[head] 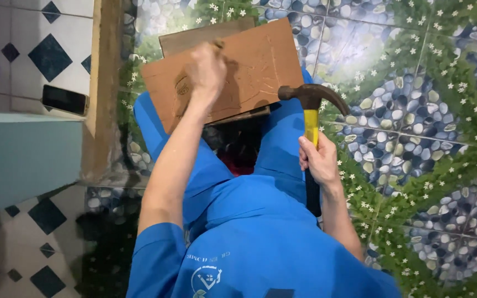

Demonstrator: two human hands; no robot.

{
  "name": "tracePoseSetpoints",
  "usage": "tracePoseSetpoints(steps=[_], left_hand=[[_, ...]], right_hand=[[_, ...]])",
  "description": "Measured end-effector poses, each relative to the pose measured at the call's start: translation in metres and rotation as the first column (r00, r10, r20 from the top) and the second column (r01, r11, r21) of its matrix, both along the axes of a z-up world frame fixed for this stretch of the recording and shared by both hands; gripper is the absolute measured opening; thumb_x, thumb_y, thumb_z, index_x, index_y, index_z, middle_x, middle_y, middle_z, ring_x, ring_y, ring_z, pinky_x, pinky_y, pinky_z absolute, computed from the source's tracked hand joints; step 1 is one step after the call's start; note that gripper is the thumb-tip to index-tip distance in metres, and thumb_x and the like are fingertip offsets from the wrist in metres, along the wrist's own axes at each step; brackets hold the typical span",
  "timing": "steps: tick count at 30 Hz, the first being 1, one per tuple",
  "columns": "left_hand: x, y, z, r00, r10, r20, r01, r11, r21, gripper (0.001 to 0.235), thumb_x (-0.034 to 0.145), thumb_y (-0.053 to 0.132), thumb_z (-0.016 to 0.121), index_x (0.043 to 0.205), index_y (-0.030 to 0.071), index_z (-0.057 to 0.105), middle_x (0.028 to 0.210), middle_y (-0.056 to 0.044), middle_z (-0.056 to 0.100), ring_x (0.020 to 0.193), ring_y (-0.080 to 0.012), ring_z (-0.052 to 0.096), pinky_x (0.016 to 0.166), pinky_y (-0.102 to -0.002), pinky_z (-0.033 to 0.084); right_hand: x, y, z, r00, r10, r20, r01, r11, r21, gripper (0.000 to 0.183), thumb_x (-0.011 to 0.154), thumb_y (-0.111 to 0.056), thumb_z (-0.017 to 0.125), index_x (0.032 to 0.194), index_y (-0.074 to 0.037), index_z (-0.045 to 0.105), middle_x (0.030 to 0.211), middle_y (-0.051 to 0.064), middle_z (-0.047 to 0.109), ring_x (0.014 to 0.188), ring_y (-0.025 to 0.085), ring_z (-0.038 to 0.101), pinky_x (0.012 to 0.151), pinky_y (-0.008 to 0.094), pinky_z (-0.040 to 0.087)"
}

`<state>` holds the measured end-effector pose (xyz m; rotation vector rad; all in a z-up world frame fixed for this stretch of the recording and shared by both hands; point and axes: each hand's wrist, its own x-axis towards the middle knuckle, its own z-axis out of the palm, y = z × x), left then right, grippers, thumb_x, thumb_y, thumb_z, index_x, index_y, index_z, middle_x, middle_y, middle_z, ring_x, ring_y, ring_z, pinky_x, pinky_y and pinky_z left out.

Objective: The person sits cross-legged on the floor and uses a chisel and hammer to carve a fish design into a rectangular wooden board. The person repeatedly strikes the chisel to deepen the carved lines along the fish outline.

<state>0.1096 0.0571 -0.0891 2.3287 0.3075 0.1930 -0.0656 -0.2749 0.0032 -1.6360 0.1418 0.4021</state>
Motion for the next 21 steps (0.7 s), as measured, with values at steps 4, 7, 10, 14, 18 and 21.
tracePoseSetpoints(steps=[4, 7, 10, 14, 18, 21], left_hand=[[0.001, 0.044, 0.015, 0.962, 0.243, 0.125, -0.273, 0.885, 0.376, 0.012, 0.092, -0.003, 0.079, 0.104, 0.001, 0.077, 0.094, -0.014, 0.083, 0.074, -0.0259, 0.079, 0.055, -0.035, 0.065], [-0.008, 0.052, 0.021, 0.988, 0.156, 0.018, -0.149, 0.888, 0.435, 0.023, 0.093, 0.024, 0.091, 0.098, 0.006, 0.078, 0.103, -0.016, 0.076, 0.090, -0.0394, 0.075, 0.066, -0.056, 0.062], [-0.018, 0.037, 0.035, 0.997, 0.029, -0.072, -0.014, 0.979, 0.203, 0.025, 0.090, 0.022, 0.094, 0.108, 0.014, 0.079, 0.112, -0.015, 0.075, 0.104, -0.0338, 0.074, 0.064, -0.054, 0.058], [-0.017, 0.021, 0.028, 0.999, -0.043, -0.024, 0.047, 0.980, 0.193, 0.036, 0.087, 0.033, 0.098, 0.106, 0.012, 0.077, 0.105, -0.014, 0.075, 0.096, -0.0350, 0.073, 0.069, -0.053, 0.055], [-0.008, 0.020, 0.004, 0.998, -0.034, 0.058, 0.013, 0.944, 0.331, 0.023, 0.095, 0.022, 0.089, 0.100, 0.006, 0.074, 0.091, -0.015, 0.074, 0.082, -0.0372, 0.074, 0.057, -0.052, 0.056], [0.000, 0.022, 0.002, 0.998, 0.017, 0.057, -0.035, 0.944, 0.329, 0.019, 0.090, 0.018, 0.091, 0.102, 0.009, 0.081, 0.100, -0.015, 0.082, 0.085, -0.0345, 0.081, 0.055, -0.051, 0.063]], right_hand=[[-0.003, -0.005, -0.007, 0.998, -0.065, -0.006, 0.065, 0.998, 0.010, 0.028, 0.113, -0.020, 0.063, 0.091, -0.008, 0.050, 0.064, 0.006, 0.053, 0.044, 0.015, 0.049, 0.040, 0.031, 0.045], [0.001, -0.004, -0.002, 0.997, -0.072, -0.037, 0.072, 0.997, -0.009, 0.025, 0.113, -0.020, 0.062, 0.095, -0.007, 0.052, 0.065, 0.005, 0.051, 0.045, 0.015, 0.048, 0.041, 0.030, 0.044], [0.001, -0.003, -0.004, 0.998, -0.058, -0.029, 0.058, 0.998, 0.000, 0.023, 0.113, -0.021, 0.062, 0.098, -0.007, 0.052, 0.066, 0.004, 0.051, 0.046, 0.013, 0.049, 0.041, 0.029, 0.046], [0.000, -0.002, -0.002, 0.999, -0.044, -0.019, 0.044, 0.999, -0.005, 0.025, 0.113, -0.020, 0.061, 0.095, -0.008, 0.051, 0.065, 0.004, 0.052, 0.045, 0.014, 0.050, 0.040, 0.029, 0.045], [0.001, 0.000, -0.002, 0.999, -0.033, -0.027, 0.033, 0.999, -0.002, 0.024, 0.114, -0.020, 0.061, 0.096, -0.008, 0.052, 0.065, 0.003, 0.051, 0.046, 0.013, 0.049, 0.040, 0.028, 0.045], [0.000, -0.003, -0.008, 1.000, -0.004, -0.004, 0.004, 1.000, 0.000, 0.023, 0.114, -0.023, 0.062, 0.099, -0.007, 0.054, 0.066, 0.003, 0.052, 0.046, 0.013, 0.050, 0.040, 0.028, 0.046]])
